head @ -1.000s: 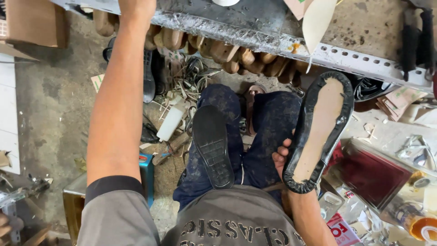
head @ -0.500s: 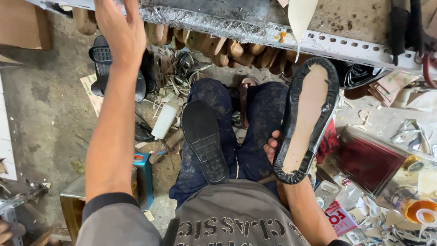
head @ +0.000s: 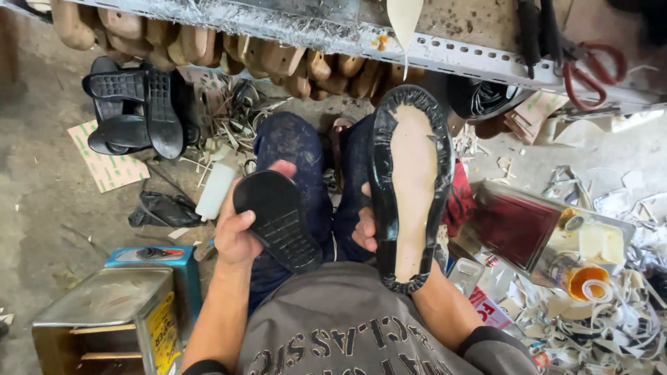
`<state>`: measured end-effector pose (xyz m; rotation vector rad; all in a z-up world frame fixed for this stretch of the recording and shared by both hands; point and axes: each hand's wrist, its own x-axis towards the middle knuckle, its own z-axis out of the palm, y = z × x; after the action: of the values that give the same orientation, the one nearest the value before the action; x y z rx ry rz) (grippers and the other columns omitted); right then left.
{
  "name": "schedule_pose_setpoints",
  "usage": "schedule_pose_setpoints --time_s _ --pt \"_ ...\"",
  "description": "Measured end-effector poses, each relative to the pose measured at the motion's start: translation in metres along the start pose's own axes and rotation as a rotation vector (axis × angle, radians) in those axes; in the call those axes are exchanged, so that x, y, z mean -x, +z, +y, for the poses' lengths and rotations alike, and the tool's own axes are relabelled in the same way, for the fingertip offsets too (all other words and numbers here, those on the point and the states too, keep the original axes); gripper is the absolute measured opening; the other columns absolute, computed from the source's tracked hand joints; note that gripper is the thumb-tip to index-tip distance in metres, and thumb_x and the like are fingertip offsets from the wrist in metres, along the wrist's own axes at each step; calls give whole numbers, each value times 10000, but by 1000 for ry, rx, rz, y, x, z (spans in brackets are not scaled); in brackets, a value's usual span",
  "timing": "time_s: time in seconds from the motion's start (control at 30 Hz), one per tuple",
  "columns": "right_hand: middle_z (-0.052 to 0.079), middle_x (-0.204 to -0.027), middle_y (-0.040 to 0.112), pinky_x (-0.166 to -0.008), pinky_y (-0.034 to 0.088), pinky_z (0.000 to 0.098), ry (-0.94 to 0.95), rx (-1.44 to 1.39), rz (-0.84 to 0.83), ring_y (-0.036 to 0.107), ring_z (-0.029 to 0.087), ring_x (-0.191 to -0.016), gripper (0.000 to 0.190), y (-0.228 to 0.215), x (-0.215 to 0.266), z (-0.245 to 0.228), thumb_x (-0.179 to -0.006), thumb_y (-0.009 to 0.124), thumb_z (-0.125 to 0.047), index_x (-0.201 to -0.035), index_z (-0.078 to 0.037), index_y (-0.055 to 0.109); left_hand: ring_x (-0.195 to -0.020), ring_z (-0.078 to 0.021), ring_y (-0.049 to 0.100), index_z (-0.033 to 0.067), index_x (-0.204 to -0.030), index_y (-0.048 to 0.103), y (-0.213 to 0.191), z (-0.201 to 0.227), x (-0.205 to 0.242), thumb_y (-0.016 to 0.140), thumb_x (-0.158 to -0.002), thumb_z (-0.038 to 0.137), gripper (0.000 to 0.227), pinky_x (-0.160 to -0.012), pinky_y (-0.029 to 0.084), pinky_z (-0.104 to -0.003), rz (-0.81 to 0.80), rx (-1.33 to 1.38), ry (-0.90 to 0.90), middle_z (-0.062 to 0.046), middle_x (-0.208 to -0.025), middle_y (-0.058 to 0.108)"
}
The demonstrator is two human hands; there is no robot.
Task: The person uses a hammer to tap the sole of a black shoe held on a wooden block. They then retrieve a new sole from a shelf, compare it to the shoe, and press it onto the shoe's bottom by hand.
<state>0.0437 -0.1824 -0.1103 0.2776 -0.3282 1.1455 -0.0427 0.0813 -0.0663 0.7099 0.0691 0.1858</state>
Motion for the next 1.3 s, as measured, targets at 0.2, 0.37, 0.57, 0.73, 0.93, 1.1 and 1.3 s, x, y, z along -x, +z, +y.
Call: schedule_pose_setpoints --time_s 0.2,0.37,0.57,0.73,0.93,1.1,1.3 --pt "336 -1245 490 -1010 464 493 -17 -44 -99 537 477 -1137 557 -12 4 31 -1089 476 -210 -1583 -83 254 -1309 -526 549 24 -1633 193 -17 -6 3 468 -985 564 887 -1103 410 -692 32 281 -213 -392 -1494 450" --pt "356 -1252 472 -999 485 497 101 -84 -113 539 483 -1153 590 -19 8 24 -1051 534 -180 -1553 -29 264 -1286 -511 578 36 -1617 299 -8 17 -23 359 -932 738 982 -1103 427 -694 72 338 -134 -346 -1447 532" --pt "389 -1262 441 -982 520 503 240 -179 -113 542 492 -1181 654 -45 -1 10 -986 633 -129 -1501 63 280 -1293 -485 586 72 -1625 309 -10 23 -38 374 -946 702 929 -1146 399 -701 108 351 -129 -312 -1428 568" --pt "413 -1270 417 -968 547 508 305 -249 -101 544 500 -1201 706 -74 -10 -8 -937 708 -90 -1462 132 292 -1309 -495 570 86 -1611 355 -18 20 -44 390 -935 692 909 -1152 400 -706 140 374 -168 -298 -1431 572" --pt "446 -1281 385 -950 583 514 381 -382 -92 547 509 -1229 780 -85 20 9 -872 807 -37 -1410 224 307 -1363 -503 533 78 -1585 399 -19 18 -49 415 -931 632 857 -1199 371 -706 195 397 -204 -289 -1455 560" --pt "413 -1311 417 -969 583 508 342 -409 -31 547 490 -1228 693 -85 20 11 -930 726 -120 -1438 152 342 -1327 -519 555 110 -1611 367 -25 17 -51 437 -934 608 844 -1173 360 -777 166 410 -214 -299 -1449 561" --pt "328 -1419 501 -987 591 547 198 -394 158 541 480 -1223 608 -60 16 11 -1059 534 -376 -1537 -19 417 -1190 -422 639 78 -1591 428 -3 32 -56 557 -911 551 839 -1072 503 -677 303 382 -290 -263 -1356 619"
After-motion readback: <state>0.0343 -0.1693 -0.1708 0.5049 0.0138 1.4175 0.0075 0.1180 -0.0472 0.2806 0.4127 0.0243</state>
